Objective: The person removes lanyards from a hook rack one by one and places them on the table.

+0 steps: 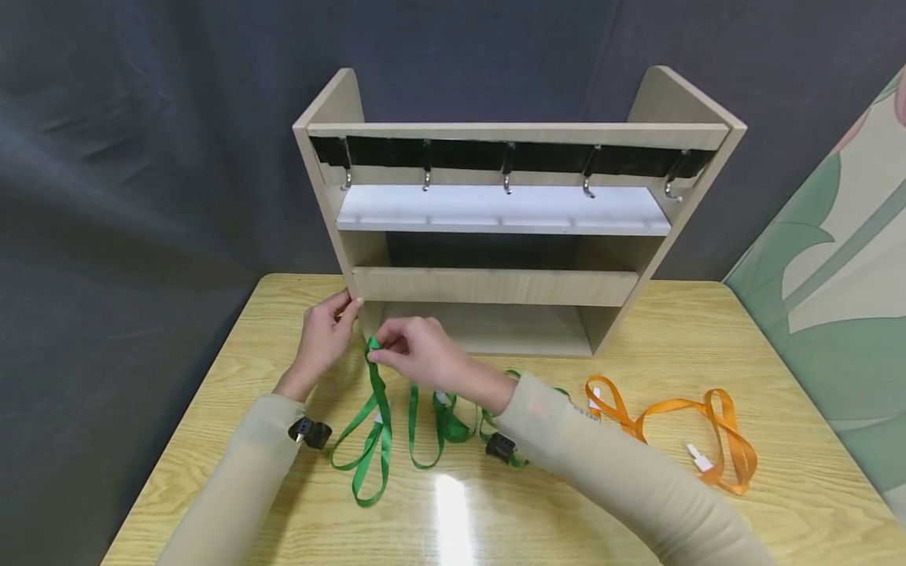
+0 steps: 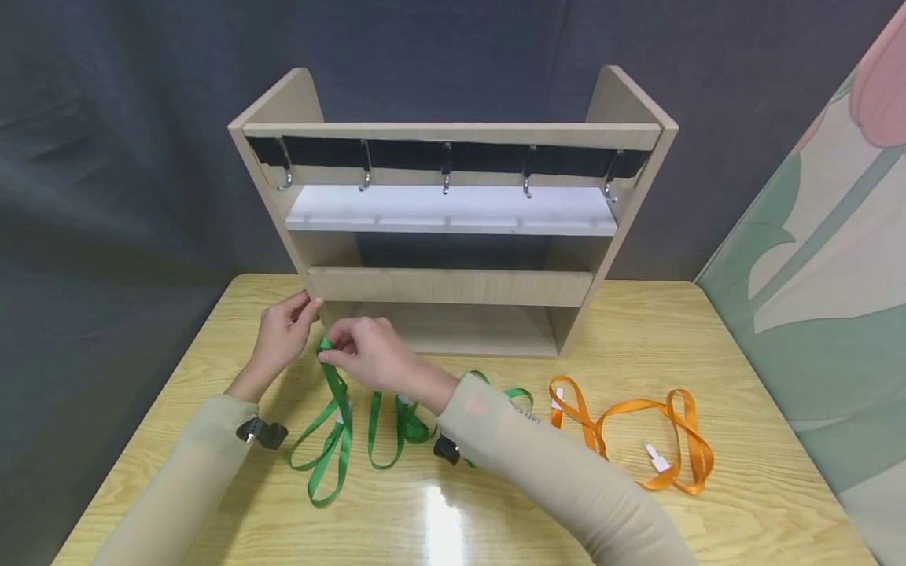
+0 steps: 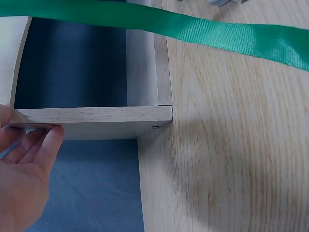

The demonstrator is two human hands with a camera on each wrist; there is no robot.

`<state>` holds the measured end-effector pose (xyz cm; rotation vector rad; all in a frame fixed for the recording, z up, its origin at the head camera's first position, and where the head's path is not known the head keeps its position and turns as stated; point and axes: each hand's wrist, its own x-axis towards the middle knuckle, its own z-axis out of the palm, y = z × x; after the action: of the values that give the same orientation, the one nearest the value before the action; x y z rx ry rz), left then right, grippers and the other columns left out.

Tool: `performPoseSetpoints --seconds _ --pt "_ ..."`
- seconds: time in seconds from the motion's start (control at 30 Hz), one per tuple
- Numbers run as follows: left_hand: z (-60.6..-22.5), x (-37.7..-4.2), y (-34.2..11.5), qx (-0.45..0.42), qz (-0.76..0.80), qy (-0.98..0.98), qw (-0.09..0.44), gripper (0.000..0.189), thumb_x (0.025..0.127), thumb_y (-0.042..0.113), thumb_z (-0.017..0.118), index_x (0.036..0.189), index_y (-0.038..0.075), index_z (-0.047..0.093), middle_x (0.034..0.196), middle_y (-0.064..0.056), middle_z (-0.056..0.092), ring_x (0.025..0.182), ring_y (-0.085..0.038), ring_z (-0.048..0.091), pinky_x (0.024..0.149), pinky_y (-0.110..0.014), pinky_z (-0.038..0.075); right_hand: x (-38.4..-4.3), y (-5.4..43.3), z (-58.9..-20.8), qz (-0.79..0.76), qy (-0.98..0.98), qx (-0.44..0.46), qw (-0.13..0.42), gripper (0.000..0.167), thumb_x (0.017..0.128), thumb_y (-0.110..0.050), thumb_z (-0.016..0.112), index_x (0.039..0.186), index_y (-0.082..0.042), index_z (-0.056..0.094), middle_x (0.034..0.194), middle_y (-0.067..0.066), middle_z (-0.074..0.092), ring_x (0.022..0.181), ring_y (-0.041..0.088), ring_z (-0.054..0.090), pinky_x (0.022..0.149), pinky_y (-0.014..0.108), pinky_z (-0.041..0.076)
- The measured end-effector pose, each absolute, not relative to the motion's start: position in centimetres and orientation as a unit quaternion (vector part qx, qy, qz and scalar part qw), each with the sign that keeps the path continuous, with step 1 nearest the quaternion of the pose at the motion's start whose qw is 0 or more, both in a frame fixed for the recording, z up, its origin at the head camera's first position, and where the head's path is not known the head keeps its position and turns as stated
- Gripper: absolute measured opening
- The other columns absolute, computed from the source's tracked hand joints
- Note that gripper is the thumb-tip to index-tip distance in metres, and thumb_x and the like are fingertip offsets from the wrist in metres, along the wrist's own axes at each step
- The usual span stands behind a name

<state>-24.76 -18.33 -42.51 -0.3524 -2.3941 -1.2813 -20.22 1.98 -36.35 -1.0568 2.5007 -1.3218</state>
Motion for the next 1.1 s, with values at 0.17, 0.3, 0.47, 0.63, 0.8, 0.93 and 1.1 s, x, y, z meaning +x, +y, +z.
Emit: performPoseSetpoints --seconds 0.17,0.3,0.47,0.63,0.8,0.93,1.1 --pt "-42.6 -24.8 -18.4 -0.127 -0.457 -0.857 0.203 0.032 0.099 0.020 0.055 0.124 0.001 0.063 0.113 -0.016 0.065 0.091 -0.023 0.066 0.068 -0.037 0.053 -19.6 1.6 -36.9 -0.440 0.821 -0.358 0.063 0.007 0.092 -0.018 0.067 0.090 -0.011 0.067 0.079 -0.007 0.063 0.068 0.003 0.060 0.063 0.020 0.049" --pt "-42.6 -24.8 -18.4 -0.130 -0.455 -0.856 0.210 0.030 0.099 0.019 0.056 0.122 0.001 0.065 0.110 -0.015 0.066 0.088 -0.022 0.066 0.066 -0.036 0.053 -19.2 1.4 -37.4 -0.439 0.816 -0.368 0.071 0.007 0.092 -0.018 0.067 0.090 -0.011 0.067 0.079 -0.008 0.064 0.068 0.004 0.061 0.063 0.020 0.049" --pt "-42.5 -24.7 -18.3 -0.129 -0.454 -0.856 0.213 0.030 0.099 0.019 0.056 0.121 0.001 0.065 0.108 -0.015 0.067 0.087 -0.023 0.066 0.065 -0.034 0.053 -18.7 1.3 -38.4 -0.438 0.815 -0.371 0.081 0.005 0.091 -0.015 0.068 0.091 -0.010 0.068 0.079 -0.008 0.063 0.069 0.002 0.060 0.063 0.018 0.049" --pt "-42.5 -24.7 -18.3 -0.128 -0.449 -0.858 0.215 0.030 0.099 0.019 0.055 0.120 0.000 0.065 0.103 -0.015 0.068 0.086 -0.024 0.065 0.065 -0.037 0.052 -18.3 1.2 -39.4 -0.431 0.817 -0.374 0.089 0.006 0.091 -0.014 0.068 0.090 -0.009 0.069 0.078 -0.009 0.063 0.069 0.001 0.060 0.063 0.017 0.049" --pt "-42.4 -24.9 -18.4 -0.121 -0.447 -0.861 0.212 0.030 0.099 0.021 0.055 0.120 0.002 0.066 0.101 -0.014 0.068 0.085 -0.022 0.065 0.066 -0.036 0.052 -17.8 0.9 -40.1 -0.432 0.818 -0.364 0.108 0.005 0.091 -0.013 0.068 0.091 -0.008 0.069 0.078 -0.008 0.064 0.067 0.002 0.060 0.060 0.017 0.048" --pt "-42.4 -24.8 -18.4 -0.119 -0.444 -0.863 0.211 0.029 0.099 0.021 0.055 0.118 0.003 0.067 0.096 -0.013 0.069 0.083 -0.021 0.064 0.064 -0.034 0.050 -17.4 0.5 -40.7 -0.433 0.815 -0.366 0.117 0.004 0.091 -0.013 0.068 0.092 -0.010 0.068 0.078 -0.008 0.064 0.065 -0.002 0.059 0.059 0.016 0.049" --pt "-42.4 -24.7 -18.4 -0.115 -0.446 -0.864 0.204 0.029 0.099 0.023 0.055 0.118 0.004 0.067 0.095 -0.011 0.069 0.082 -0.019 0.064 0.062 -0.034 0.049 -16.9 0.1 -41.5 -0.415 0.820 -0.377 0.115 0.007 0.090 -0.016 0.069 0.093 -0.009 0.069 0.080 -0.010 0.064 0.069 -0.004 0.058 0.062 0.013 0.047"
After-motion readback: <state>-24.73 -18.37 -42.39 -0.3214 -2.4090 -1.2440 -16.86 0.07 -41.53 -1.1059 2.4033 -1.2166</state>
